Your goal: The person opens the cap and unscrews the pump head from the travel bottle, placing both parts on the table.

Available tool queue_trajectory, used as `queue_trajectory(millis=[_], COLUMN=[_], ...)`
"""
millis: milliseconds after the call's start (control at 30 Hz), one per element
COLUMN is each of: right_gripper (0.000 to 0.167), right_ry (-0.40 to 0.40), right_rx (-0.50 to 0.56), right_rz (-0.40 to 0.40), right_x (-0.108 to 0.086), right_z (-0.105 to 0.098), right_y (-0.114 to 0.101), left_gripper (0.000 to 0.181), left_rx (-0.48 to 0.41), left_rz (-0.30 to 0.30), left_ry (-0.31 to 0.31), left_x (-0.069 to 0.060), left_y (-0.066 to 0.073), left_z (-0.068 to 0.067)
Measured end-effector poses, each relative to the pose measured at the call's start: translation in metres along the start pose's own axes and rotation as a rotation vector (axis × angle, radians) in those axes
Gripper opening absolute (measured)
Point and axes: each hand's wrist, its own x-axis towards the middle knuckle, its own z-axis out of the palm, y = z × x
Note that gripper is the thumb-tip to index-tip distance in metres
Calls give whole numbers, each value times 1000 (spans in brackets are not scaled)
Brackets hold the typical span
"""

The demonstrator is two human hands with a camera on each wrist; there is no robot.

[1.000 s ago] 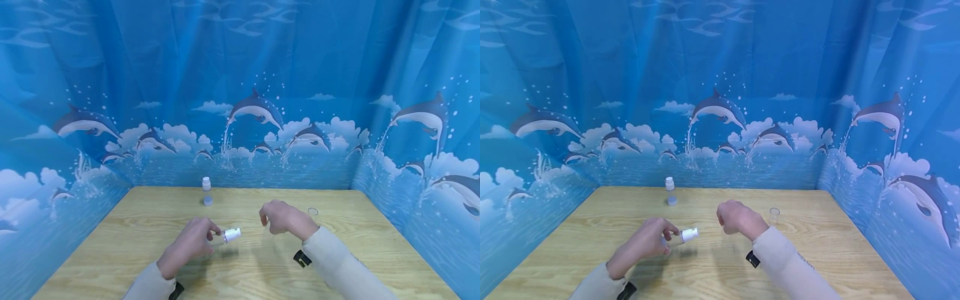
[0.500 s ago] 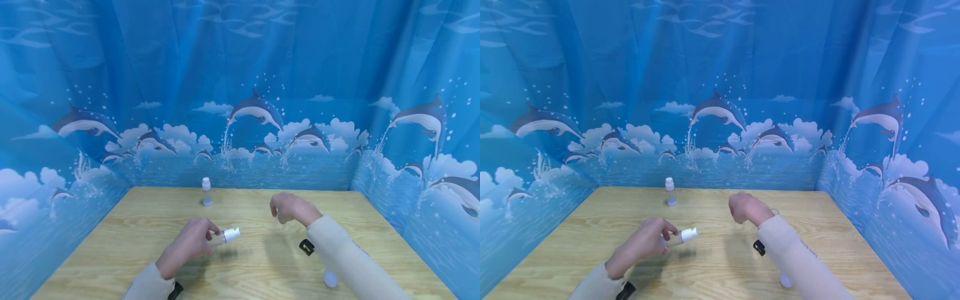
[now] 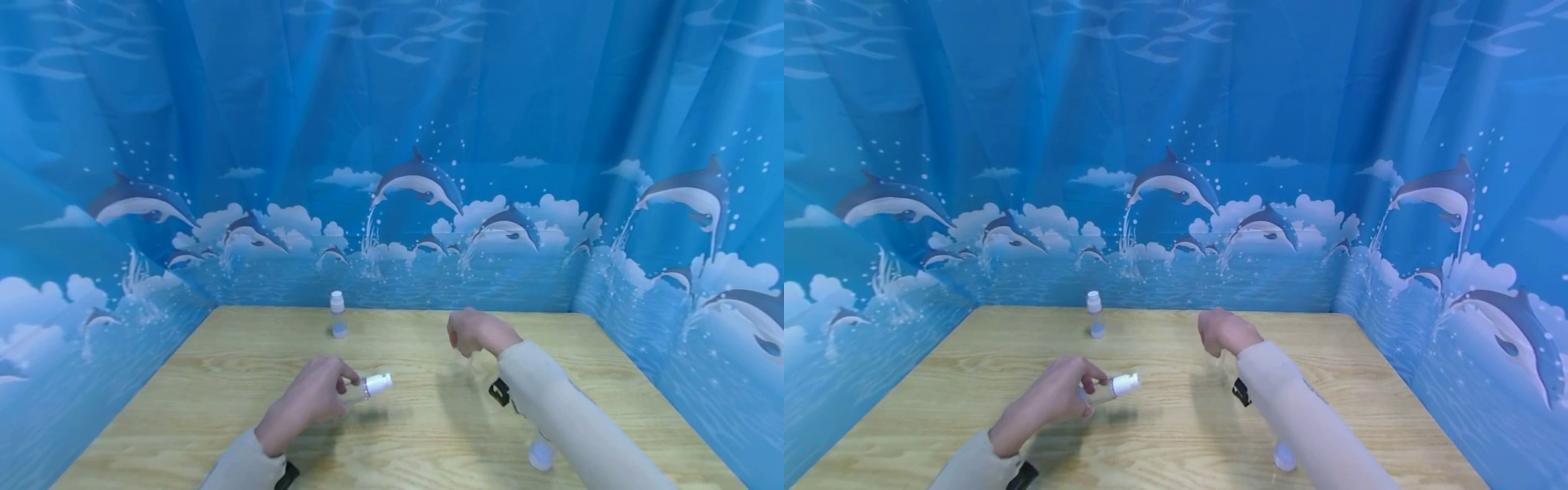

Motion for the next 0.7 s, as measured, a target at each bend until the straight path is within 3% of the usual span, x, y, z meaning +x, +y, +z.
queue_trajectory(millis=[700], right_gripper=[18], right_ry=[1], right_rx=[45], right_rz=[113], right_x=[32], right_z=[7], right_y=[16], left_gripper=[49], left_rx=[1], left_rz=[29], left_ry=[14], left_x=[0], left_y=[-1], left_z=[2])
